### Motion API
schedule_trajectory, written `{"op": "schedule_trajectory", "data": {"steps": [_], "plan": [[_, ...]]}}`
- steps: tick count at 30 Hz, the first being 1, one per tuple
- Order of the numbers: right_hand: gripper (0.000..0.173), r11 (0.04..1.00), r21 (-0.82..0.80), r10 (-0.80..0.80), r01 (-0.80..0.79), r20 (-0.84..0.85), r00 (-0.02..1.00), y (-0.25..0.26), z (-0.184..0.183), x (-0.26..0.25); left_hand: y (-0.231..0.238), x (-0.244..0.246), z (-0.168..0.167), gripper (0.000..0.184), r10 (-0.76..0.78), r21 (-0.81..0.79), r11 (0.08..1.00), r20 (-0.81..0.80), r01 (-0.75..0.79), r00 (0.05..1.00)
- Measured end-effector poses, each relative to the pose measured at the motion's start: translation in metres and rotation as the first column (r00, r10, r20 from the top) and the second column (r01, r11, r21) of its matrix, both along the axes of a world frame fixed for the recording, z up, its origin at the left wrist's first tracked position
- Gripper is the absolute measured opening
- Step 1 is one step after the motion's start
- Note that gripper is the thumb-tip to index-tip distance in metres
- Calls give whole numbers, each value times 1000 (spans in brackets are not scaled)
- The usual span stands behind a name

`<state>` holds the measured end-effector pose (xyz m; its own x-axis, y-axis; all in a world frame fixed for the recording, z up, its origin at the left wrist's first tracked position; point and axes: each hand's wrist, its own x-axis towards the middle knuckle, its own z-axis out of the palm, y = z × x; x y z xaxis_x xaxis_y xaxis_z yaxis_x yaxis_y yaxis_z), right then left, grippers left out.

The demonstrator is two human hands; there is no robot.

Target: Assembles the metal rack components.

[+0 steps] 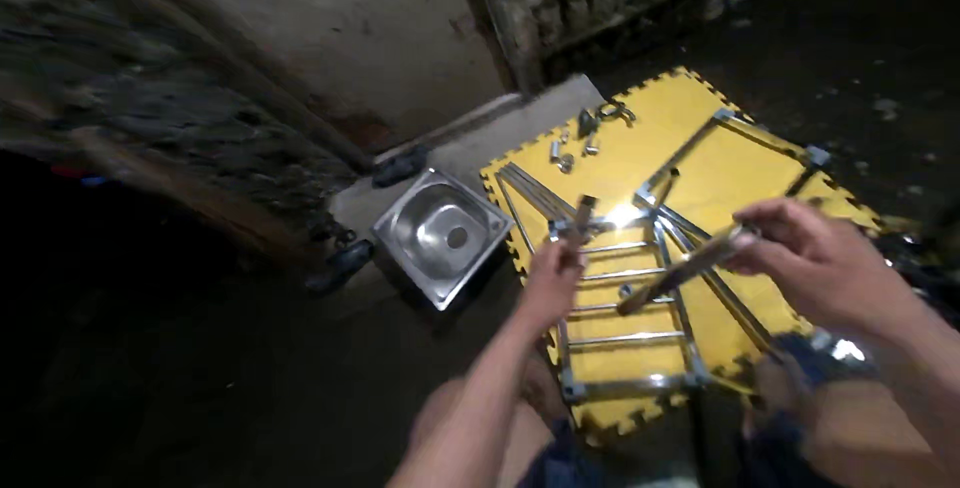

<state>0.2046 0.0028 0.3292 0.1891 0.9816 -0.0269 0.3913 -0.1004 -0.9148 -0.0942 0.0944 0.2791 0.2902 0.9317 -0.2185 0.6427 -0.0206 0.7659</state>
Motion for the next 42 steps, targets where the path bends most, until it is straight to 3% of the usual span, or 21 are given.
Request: {"op": "schedule_trajectory", "data": {"steps": [2,4,6,9,14,20,24,32,42], "plan": [[34,997,43,-72,65,202,977,-5,2,17,27,-24,-4,41,25,119,993,-56,-18,998],[35,991,96,-123,95,344,931,-7,5,27,50,-42,-9,43,75,172,982,-9,-73,997],[35,986,136,-149,101,416,897,-6,5,31,75,-41,-12,37,238,69,970,-60,-234,969],[35,984,152,-154,93,460,874,-3,-2,37,113,-35,-43,35,329,-45,941,-99,-334,939],[33,987,138,-140,83,490,861,1,-8,36,160,-29,-119,42,271,-40,961,-32,-272,962],[35,992,129,-64,-12,565,822,13,-20,34,181,-30,-163,55,206,-55,971,-294,-231,934],[34,992,121,-33,-45,576,817,26,-26,36,194,-22,-174,42,147,-3,988,-277,-153,950],[33,988,89,51,-123,564,824,41,-30,37,213,-15,-186,41,192,-18,979,-223,-201,956],[32,985,102,57,-143,586,809,43,-35,42,220,-15,-191,44,176,-77,975,-287,-206,941]]}}
